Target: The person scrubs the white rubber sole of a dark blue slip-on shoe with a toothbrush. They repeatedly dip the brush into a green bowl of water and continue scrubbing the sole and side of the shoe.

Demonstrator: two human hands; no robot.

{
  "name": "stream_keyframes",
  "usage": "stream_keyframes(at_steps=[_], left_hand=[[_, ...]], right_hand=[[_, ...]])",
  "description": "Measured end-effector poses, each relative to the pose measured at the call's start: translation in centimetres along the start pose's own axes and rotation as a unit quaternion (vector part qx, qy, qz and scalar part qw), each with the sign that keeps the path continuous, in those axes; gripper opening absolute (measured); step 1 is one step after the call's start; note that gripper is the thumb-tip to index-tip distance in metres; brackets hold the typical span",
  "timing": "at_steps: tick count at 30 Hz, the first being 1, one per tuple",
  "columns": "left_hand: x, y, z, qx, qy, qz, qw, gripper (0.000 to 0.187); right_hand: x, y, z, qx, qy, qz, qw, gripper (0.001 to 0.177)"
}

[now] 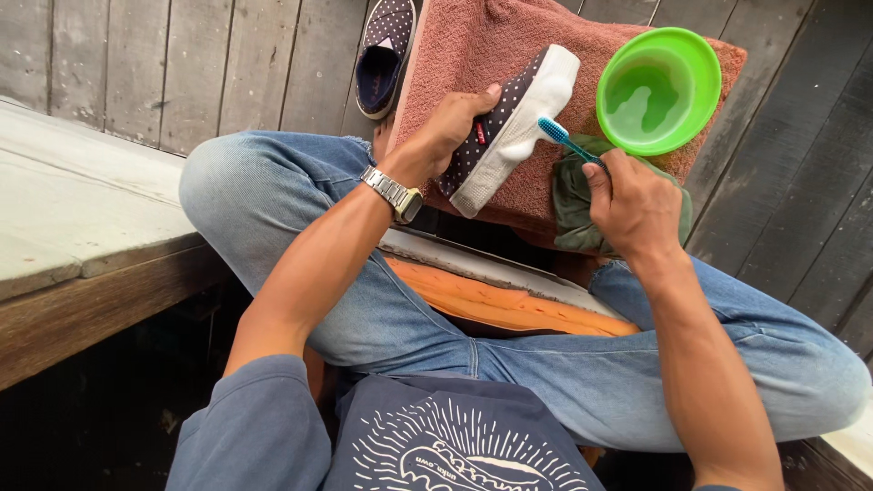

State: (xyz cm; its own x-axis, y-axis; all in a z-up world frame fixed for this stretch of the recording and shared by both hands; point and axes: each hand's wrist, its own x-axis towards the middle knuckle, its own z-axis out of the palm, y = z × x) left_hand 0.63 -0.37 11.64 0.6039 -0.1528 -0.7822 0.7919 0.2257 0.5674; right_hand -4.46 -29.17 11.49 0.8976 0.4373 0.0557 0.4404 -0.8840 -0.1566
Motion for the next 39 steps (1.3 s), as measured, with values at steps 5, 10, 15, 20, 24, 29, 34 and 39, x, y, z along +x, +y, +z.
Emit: stream_keyframes(at_steps=[5,10,15,20,24,29,34,39], left_hand=[[1.6,-1.0,-0.3,-0.032,-0.021,0.012,0.999,0.033],[-0.8,0.2,0.5,0.014,-0.011,0.003,1.0,0.038],[-0.6,0.1,0.4,0.038,-0.014,0.004,0.999,0.039],[1.1,-1.3,-0.6,0.118,-0.018,0.06,0.991,0.05],[0.6,-0.9,-0.5,0.08,-0.025,0.024,0.996,0.042],[-0.1,-0.4,-0.4,0.103,-0.018,0.042,0.994,0.044],[0.3,-1.0,-0.6,0.116,-0.022,0.071,0.99,0.049],[0.7,-1.1,-0.5,0.103,-0.034,0.062,0.992,0.042]], right_hand=[[-0.3,-2.4,0.6,0.044,-0.052,-0.05,0.996,0.03],[-0.2,-1.0,0.9,0.028,-0.026,-0.028,0.999,0.027],[-0.6,-2.4,1.0,0.061,-0.027,-0.014,0.998,0.029],[-0.6,-2.8,0.8,0.066,-0.028,-0.058,0.996,0.03],[-0.7,-1.4,1.7,0.038,0.008,-0.018,0.999,0.025],[-1.9,-4.0,2.4,0.042,-0.019,-0.091,0.995,0.029],[-0.9,-2.5,1.3,0.067,-0.026,-0.028,0.997,0.027],[-1.7,-4.1,1.7,0.064,-0.03,-0.085,0.994,0.029]])
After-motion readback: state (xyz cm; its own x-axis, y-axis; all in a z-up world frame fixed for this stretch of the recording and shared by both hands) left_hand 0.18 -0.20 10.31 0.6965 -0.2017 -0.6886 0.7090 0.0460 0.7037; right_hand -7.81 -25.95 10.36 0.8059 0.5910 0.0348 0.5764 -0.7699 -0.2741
